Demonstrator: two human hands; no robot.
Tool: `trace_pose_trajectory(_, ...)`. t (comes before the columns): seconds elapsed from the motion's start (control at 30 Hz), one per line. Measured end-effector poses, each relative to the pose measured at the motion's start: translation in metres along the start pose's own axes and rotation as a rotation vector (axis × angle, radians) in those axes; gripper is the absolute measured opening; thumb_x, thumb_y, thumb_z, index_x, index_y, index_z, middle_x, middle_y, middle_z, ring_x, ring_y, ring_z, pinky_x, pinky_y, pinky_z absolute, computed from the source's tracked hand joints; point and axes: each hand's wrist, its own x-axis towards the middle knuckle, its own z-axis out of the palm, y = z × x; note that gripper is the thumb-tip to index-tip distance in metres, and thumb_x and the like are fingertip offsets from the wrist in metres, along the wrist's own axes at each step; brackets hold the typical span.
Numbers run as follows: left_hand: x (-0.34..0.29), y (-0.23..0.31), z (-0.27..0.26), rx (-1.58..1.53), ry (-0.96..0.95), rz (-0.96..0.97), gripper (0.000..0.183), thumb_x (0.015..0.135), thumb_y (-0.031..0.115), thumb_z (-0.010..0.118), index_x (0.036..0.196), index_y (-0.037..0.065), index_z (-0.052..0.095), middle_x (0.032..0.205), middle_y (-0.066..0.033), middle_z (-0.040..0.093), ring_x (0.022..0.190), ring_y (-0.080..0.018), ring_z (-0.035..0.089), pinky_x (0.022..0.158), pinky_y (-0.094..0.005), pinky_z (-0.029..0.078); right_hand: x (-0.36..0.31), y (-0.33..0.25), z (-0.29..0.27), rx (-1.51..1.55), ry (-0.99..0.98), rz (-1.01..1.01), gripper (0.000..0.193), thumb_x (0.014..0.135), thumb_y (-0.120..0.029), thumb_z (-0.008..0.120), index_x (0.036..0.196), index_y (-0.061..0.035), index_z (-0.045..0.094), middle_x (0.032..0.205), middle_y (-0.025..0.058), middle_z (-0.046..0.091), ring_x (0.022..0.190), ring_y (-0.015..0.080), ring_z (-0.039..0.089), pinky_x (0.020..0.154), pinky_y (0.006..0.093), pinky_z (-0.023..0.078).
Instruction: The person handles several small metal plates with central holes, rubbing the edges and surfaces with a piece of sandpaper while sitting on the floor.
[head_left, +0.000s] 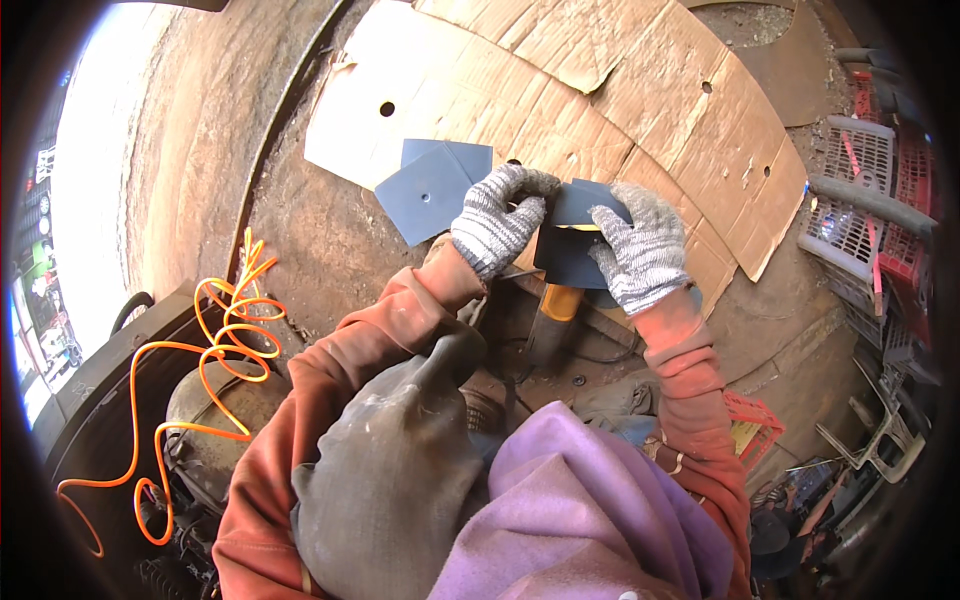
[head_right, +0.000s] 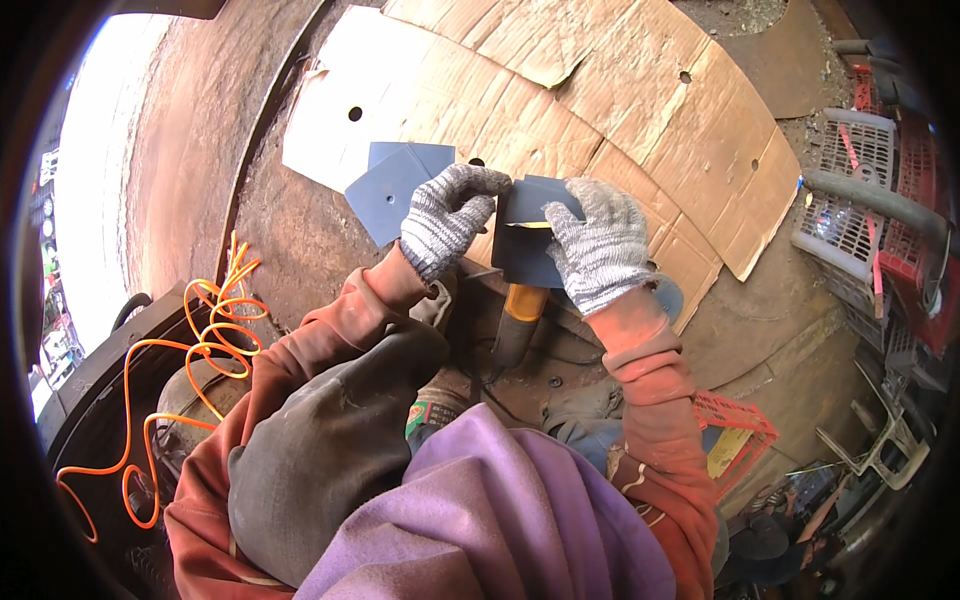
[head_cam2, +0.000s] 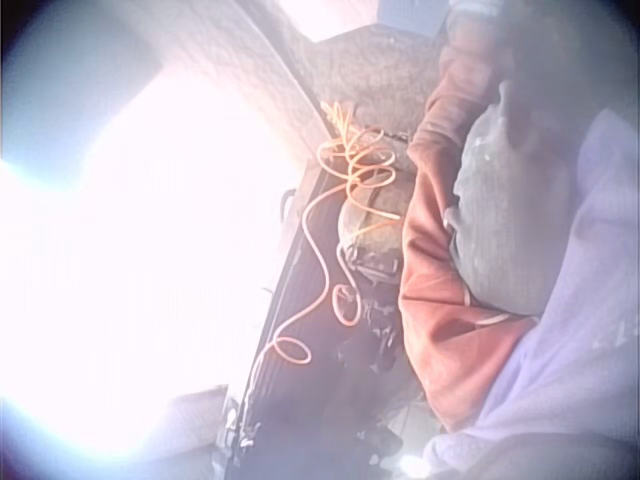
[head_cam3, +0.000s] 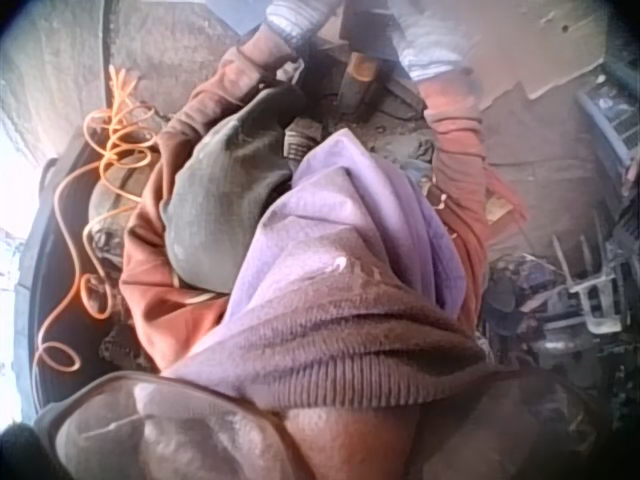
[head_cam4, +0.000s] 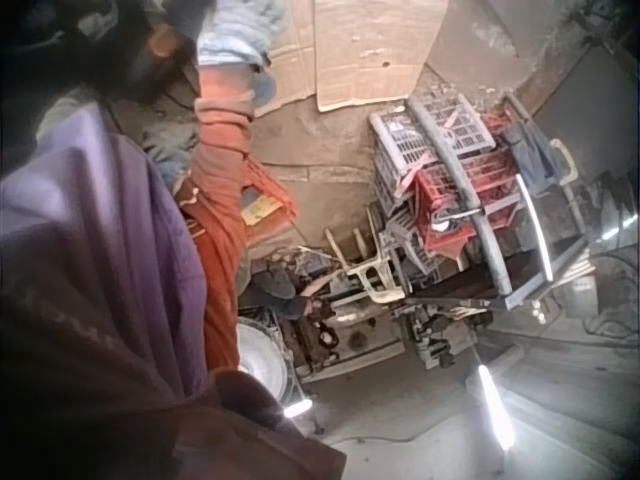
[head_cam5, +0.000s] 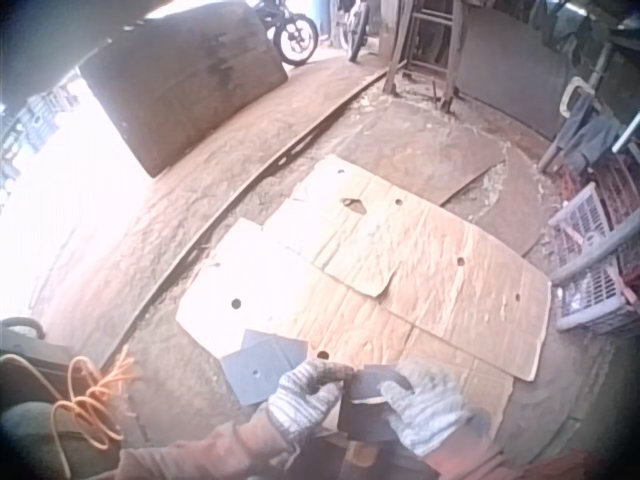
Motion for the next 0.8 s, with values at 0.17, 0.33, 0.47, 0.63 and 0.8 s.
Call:
trace_pose_trajectory(0.17, 0.004, 0.0, 0.0, 0.022, -0.026, 0.002, 0.03, 0.094, -0.001, 0.058, 0.122, 0.003, 0.065, 0.116, -0.0061, 0.07, 0.103, -0.013, 0.065, 0.079, -0.0267, 0.056, 0.001, -0.001, 0.0, -0.009, 0.0, -0.036, 0.05, 0.068, -0.024, 0.082, 0.115, -0.0165, 0.066, 0.135, 0.0086, 0.053, 0.128, 0.035, 0.048, 0.109, 0.0555, 0.036)
trace_pose_trajectory(0.33, 0.002, 0.006, -0.003, 0.279, -0.065, 0.162, 0.033, 0.091, -0.001, 0.061, 0.122, 0.003, 0.068, 0.107, -0.0074, 0.068, 0.095, -0.0157, 0.065, 0.079, -0.0305, 0.053, 0.0, 0.0, 0.002, -0.014, 0.013, -0.044, 0.049, 0.068, -0.023, 0.081, 0.115, -0.0164, 0.066, 0.136, 0.0079, 0.054, 0.128, 0.0348, 0.048, 0.11, 0.056, 0.036)
trace_pose_trajectory(0.47, -0.003, 0.019, -0.001, 0.386, -0.048, 0.232, 0.035, 0.088, 0.0, 0.063, 0.121, 0.006, 0.069, 0.102, -0.0088, 0.065, 0.089, -0.0186, 0.064, 0.077, -0.0312, 0.052, 0.001, 0.0, 0.001, -0.008, -0.017, -0.028, 0.05, 0.068, -0.023, 0.081, 0.115, -0.0157, 0.066, 0.138, 0.0078, 0.053, 0.128, 0.0347, 0.047, 0.111, 0.0562, 0.035)
trace_pose_trajectory(0.63, -0.001, 0.017, -0.003, 0.332, -0.076, 0.267, 0.036, 0.085, 0.0, 0.065, 0.12, 0.007, 0.07, 0.102, -0.0092, 0.065, 0.088, -0.0194, 0.064, 0.076, -0.0313, 0.052, 0.0, 0.0, 0.001, -0.006, -0.027, -0.025, 0.05, 0.069, -0.024, 0.081, 0.116, -0.015, 0.066, 0.139, 0.0078, 0.052, 0.13, 0.0345, 0.047, 0.111, 0.0562, 0.034)
trace_pose_trajectory(0.8, -0.004, 0.024, -0.003, 0.32, -0.11, 0.277, 0.034, 0.086, 0.001, 0.064, 0.119, 0.008, 0.071, 0.106, -0.0089, 0.064, 0.093, -0.0206, 0.065, 0.078, -0.032, 0.052, -0.001, -0.001, 0.003, -0.051, -0.07, -0.026, 0.055, 0.073, -0.027, 0.078, 0.124, -0.0137, 0.062, 0.144, 0.0077, 0.049, 0.134, 0.0336, 0.044, 0.113, 0.0567, 0.032)
